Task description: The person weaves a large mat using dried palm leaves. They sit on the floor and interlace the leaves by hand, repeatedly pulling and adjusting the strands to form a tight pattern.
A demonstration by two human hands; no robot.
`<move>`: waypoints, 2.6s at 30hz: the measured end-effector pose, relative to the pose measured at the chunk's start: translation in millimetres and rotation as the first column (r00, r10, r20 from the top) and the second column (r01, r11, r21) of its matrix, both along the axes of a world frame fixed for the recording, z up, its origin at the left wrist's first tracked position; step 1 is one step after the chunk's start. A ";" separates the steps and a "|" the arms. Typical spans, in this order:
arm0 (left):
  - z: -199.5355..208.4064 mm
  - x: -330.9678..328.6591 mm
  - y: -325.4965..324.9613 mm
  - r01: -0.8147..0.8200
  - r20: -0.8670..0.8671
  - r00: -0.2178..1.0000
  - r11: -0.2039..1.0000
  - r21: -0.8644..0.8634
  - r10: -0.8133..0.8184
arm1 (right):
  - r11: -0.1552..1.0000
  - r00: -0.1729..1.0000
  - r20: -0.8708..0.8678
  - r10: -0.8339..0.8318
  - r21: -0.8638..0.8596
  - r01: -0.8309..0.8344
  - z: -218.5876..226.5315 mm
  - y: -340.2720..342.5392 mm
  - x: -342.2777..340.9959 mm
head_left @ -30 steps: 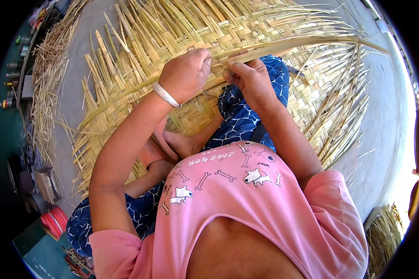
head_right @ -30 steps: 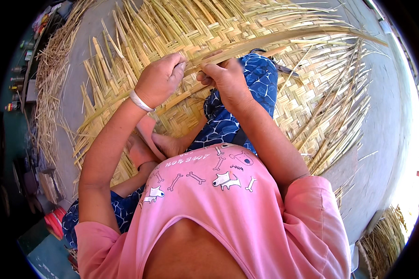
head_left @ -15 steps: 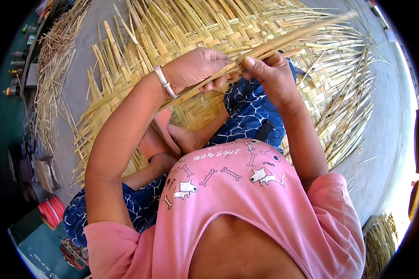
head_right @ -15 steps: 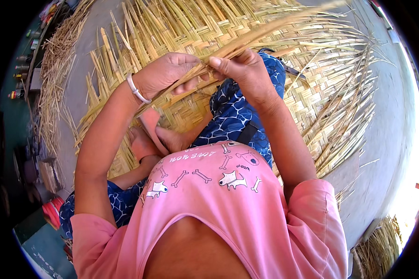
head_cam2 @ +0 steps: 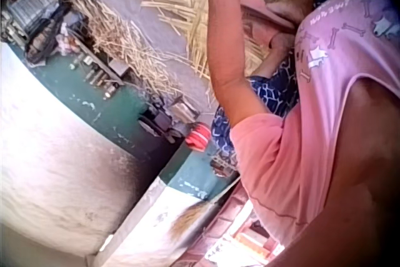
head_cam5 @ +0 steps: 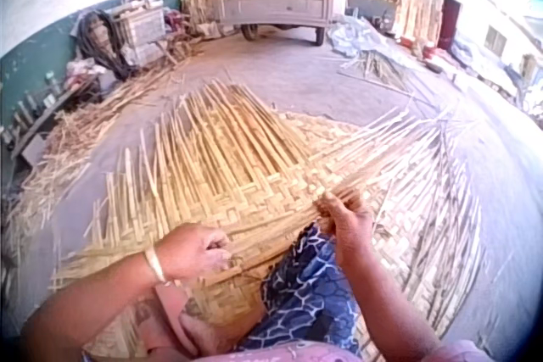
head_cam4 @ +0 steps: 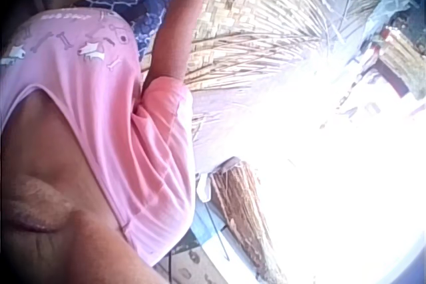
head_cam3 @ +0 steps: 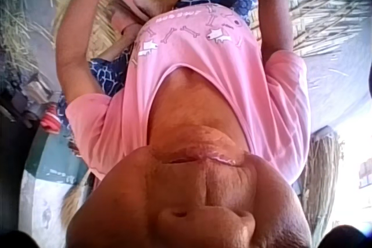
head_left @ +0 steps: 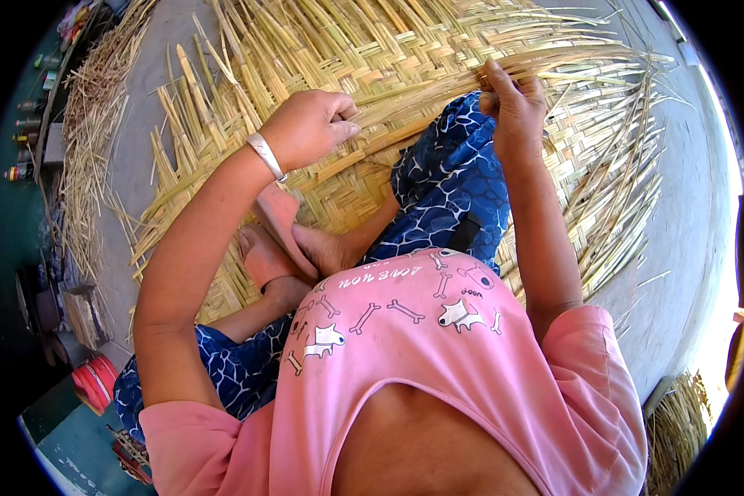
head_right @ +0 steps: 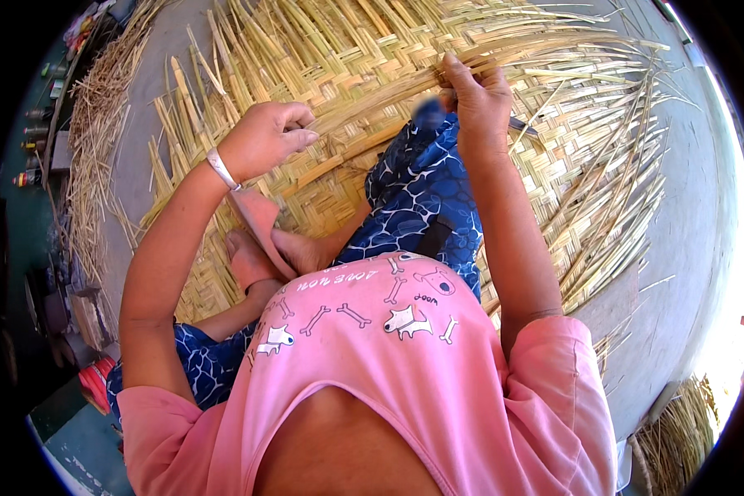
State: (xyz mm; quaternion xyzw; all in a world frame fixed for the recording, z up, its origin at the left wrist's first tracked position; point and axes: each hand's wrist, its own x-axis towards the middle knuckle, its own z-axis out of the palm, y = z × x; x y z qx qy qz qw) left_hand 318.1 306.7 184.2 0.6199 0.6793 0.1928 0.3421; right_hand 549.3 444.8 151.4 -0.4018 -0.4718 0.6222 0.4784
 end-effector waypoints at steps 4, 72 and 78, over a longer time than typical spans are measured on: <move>22.2 2.9 8.6 -0.093 0.268 0.957 0.991 -0.091 0.115 | 0.995 0.996 0.009 -0.083 0.057 0.083 -15.9 18.2 2.6; -158.4 -134.9 279.1 -0.392 -0.302 0.901 0.882 -0.260 0.311 | 0.559 0.106 0.985 0.135 0.013 -0.829 -125.4 282.7 -198.1; -133.8 -124.3 286.4 -0.465 -0.341 0.870 0.825 -0.322 0.357 | 0.670 -0.068 0.997 0.031 -0.071 -0.739 -137.2 284.2 -209.3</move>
